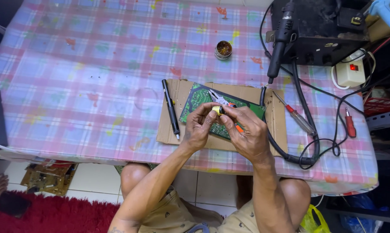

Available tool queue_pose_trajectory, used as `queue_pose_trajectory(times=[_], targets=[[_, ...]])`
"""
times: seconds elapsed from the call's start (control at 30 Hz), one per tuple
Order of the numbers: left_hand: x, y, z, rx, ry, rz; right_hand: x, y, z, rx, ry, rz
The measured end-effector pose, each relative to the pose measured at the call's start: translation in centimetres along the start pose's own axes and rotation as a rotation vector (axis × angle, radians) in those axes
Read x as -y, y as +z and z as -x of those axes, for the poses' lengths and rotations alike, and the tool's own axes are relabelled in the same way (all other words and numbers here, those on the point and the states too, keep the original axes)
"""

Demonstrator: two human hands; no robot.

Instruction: The person sits on the floor and uses a soldering iron to work on a green circuit board placed on a piece of cardboard. They then pick up a small yellow component, inspect it, and use pliers to cut a wire from it.

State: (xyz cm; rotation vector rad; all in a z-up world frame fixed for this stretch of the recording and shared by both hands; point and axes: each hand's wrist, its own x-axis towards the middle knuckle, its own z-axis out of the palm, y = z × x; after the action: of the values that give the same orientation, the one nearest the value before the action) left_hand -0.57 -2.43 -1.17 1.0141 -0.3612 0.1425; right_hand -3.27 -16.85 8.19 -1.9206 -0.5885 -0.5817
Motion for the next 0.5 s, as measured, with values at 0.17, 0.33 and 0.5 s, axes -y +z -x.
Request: queue_pose_trajectory(times=[0.17, 0.33, 0.5], targets=[[0.4, 0.4, 0.2, -0.176, -0.094, 0.122, -1.0, 1.9, 0.5, -0.119, -0.105, 0.064], [2.3, -0.7, 0.3, -0.293, -0.107, 0.157, -0.5, 3.9, 0.7, -0.125, -0.218, 0.186], [3.6, -1.1, 0.3, -0.398, -0.207, 0.425, -2.0, 5.4, 1.9, -0.113, -0.310, 0.378]])
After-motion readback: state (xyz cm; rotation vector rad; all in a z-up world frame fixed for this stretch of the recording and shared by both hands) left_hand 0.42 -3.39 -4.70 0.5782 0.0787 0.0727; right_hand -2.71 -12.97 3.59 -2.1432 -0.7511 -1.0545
